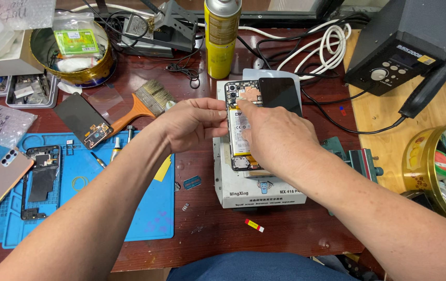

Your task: The person aligns and attaches a new display assembly to a disassembled smartphone chassis, repeatedly adjusting the screen position and pressing along the edges to secure it. The person then picks up a small connector and places it near the device before moving the phone to another work area.

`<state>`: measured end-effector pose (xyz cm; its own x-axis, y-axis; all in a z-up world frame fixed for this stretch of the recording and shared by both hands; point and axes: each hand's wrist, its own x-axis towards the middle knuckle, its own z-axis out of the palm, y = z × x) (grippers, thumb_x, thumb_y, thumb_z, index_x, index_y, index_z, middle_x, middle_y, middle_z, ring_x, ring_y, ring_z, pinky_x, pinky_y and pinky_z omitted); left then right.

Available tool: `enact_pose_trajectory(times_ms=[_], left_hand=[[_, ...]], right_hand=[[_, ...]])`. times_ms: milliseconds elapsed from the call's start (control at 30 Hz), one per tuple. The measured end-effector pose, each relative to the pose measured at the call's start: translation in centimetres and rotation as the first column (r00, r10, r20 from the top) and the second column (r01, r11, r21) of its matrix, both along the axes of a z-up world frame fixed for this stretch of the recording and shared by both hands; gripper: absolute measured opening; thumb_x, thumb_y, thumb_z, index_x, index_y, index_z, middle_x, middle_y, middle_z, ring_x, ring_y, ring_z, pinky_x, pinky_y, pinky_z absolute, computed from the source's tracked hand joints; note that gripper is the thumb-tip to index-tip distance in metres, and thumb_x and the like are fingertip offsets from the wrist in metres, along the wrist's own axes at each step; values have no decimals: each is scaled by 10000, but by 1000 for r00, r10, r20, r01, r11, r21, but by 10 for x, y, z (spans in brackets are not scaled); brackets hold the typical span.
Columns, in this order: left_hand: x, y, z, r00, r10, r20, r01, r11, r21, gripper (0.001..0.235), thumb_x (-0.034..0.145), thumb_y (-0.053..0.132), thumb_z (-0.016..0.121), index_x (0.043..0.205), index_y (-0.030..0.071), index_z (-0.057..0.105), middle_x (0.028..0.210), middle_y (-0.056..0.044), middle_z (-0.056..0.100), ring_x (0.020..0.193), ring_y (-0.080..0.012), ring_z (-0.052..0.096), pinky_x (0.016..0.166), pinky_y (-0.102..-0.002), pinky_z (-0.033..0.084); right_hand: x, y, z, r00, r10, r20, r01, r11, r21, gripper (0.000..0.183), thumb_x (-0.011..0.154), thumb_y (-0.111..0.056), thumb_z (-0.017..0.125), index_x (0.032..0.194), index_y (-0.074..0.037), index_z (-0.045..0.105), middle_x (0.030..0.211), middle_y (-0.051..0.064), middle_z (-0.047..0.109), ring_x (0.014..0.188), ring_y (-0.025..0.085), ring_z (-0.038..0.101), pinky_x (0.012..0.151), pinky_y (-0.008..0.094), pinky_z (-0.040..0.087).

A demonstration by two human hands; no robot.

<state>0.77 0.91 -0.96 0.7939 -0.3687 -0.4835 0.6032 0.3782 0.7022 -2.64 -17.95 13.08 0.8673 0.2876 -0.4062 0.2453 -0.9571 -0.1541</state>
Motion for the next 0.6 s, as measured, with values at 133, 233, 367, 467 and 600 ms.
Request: enact_pose_trajectory(times_ms=[133,233,367,467,600], left_hand=[[-1,0,-4,1000,7,22,-7,1000,-18,167,951,28,654,1109,-12,688,1022,-98,734,877,-179,725,836,-313,632],[-2,0,-6,999,16,39,-14,999,-36,184,944,16,656,1123,-17,685,1031,-95,736,886,-181,732,848,-314,637],[-2,0,-7,999,19,44,-17,999,-30,184,951,16,650,1127,-24,689,1029,-108,739,878,-185,731,838,-315,636],[-2,0,-6,999,20,43,-19,999,-40,180,950,6,650,1124,-24,688,1029,-111,734,875,-190,731,835,-318,640],[-2,0,-3,999,23,31,-22,999,-30,177,946,6,651,1115,-25,689,1022,-112,736,872,-192,730,826,-315,639]], right_hand=[[-1,0,-1,1000,4,11,-4,1000,8,578,946,-255,642,1497,-243,469,1067,168,736,985,347,726,876,511,572],[-1,-2,-1,1000,3,25,-3,1000,15,583,944,-257,649,1498,-242,468,1071,176,733,990,354,722,872,513,572],[-1,-1,-2,1000,-5,18,4,1000,21,586,939,-254,654,1496,-249,472,1077,177,733,994,357,722,873,515,572],[-1,-2,-3,1000,-12,18,11,999,30,579,938,-249,652,1491,-252,481,1088,171,734,1000,353,724,879,514,572],[-1,-2,-3,999,-9,32,8,999,40,585,932,-254,659,1490,-250,480,1108,170,726,1021,352,711,888,514,563]])
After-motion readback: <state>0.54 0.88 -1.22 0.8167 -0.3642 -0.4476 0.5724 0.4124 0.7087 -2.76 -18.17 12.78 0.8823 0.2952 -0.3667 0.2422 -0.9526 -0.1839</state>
